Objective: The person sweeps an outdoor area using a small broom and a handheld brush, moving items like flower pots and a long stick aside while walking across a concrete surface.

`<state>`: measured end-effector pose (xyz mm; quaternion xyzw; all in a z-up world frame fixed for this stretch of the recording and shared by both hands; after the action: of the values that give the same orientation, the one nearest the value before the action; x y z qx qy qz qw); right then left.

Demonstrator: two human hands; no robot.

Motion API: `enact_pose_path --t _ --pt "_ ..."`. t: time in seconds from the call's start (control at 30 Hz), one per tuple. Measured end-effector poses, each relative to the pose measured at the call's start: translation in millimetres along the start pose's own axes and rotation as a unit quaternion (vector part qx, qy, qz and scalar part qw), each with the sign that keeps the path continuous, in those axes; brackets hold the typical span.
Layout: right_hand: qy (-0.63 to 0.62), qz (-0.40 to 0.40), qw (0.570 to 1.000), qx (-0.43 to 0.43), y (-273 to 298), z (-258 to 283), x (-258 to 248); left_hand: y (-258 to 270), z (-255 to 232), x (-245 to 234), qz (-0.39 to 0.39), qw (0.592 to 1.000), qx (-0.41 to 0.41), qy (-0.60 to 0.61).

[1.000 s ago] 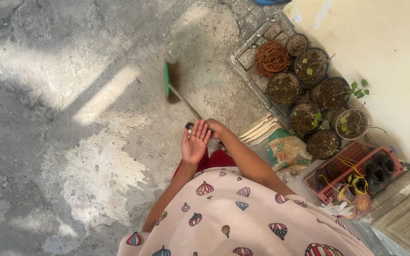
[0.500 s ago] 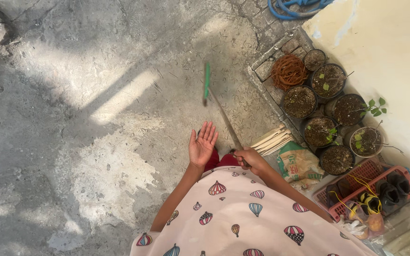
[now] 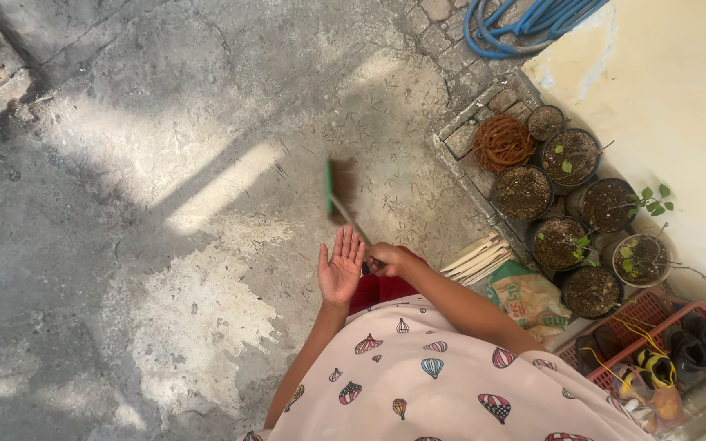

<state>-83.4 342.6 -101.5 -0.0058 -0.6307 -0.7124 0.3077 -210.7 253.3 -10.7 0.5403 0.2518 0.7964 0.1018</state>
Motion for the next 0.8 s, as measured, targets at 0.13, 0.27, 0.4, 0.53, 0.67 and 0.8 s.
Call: enact_pose_path --t 0.13,0.27,0.4,0.53,0.67,0.8 --pt "-0.045 0.065 0.997 -0.007 -19.4 18.0 37.9 -4.9 -7.4 3.5 -0.003 1.000 0.002 0.019" --pt "-0.073 0.106 0.991 -0.035 -17.3 25.9 38.1 -11.7 -18.5 10.3 0.043 0.998 0.005 0.039" --pt "-0.126 0.140 0.982 -0.014 3.0 24.1 10.5 -24.1 -25.3 18.5 0.087 0.995 0.007 0.042" --pt "-0.142 0.130 0.980 -0.046 30.6 20.5 -24.4 -40.3 -21.4 20.8 0.068 0.997 0.001 0.045" --pt "-0.130 0.040 0.986 -0.091 68.8 32.9 -58.5 -54.1 -10.0 25.0 0.025 1.000 -0.006 0.001" --pt "-0.056 -0.141 0.979 -0.137 103.6 58.7 -81.5 -70.1 -3.0 33.2 0.000 1.000 -0.021 -0.016"
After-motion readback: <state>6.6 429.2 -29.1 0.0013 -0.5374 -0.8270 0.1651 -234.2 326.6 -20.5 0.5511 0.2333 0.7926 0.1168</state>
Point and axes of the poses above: each hand's wrist, its own y-axis away from the middle knuckle, its own x-axis out of the palm, z = x × y, the point moved 1 cm from there along -y, towards the middle knuckle, and after that the axes turned 5 degrees about y, right-handed, at the moved point
